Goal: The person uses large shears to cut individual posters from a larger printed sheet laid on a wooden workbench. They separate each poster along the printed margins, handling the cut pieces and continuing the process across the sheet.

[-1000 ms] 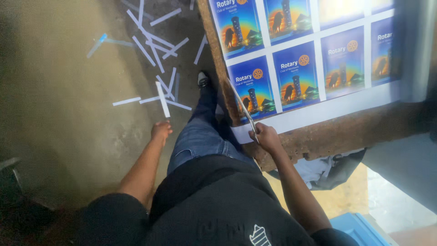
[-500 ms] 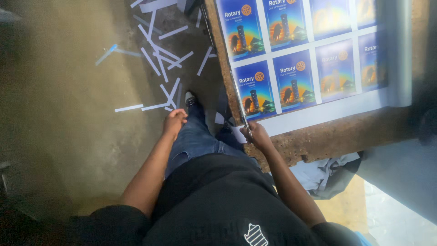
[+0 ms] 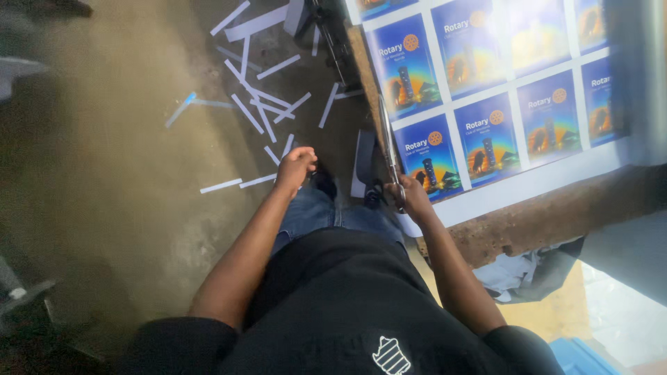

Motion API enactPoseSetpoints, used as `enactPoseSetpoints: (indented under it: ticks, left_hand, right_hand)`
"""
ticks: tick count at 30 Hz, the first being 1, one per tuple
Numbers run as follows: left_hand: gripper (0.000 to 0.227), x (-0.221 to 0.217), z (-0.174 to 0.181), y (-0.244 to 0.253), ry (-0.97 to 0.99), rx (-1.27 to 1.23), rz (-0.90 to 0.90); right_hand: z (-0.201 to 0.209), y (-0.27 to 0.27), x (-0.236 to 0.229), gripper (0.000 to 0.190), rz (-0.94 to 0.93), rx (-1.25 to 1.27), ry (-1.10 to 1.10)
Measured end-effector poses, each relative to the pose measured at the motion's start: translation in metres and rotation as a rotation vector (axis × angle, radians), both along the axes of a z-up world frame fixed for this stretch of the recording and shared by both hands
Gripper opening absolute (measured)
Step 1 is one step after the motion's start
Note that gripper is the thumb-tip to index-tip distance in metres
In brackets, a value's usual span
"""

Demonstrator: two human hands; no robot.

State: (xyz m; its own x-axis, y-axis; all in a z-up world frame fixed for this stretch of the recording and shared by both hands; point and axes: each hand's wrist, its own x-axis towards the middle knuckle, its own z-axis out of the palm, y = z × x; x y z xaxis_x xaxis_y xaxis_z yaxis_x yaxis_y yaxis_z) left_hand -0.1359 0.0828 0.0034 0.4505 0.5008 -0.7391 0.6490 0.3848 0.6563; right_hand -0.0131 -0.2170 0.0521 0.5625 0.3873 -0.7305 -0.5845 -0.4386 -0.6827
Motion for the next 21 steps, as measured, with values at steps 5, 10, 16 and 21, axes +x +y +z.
enactPoseSetpoints:
  ticks: [5, 10, 16, 21]
  left_hand:
    - [0.029, 0.035, -0.007, 0.051, -0.006, 0.058, -0.123]
    - [0.030, 0.093, 0.004, 0.074, -0.094, 0.036, -0.101]
    - [0.030, 0.178, -0.012, 0.080, -0.095, 0.056, -0.174]
    - [0.034, 0.248, -0.008, 0.085, 0.072, 0.120, -0.263]
  right_hand:
    - [-0.007, 0.019, 0.022, 0.032, -0.076, 0.093, -0.007]
    - [-0.003, 0.043, 0.046, 0.019, -0.022, 0.070, 0.002]
    - [-0.045, 0.054, 0.089, 0.023, -0.018, 0.131, 0.098]
    - [-0.055, 0.073, 0.138, 0.022, 0.019, 0.160, 0.150]
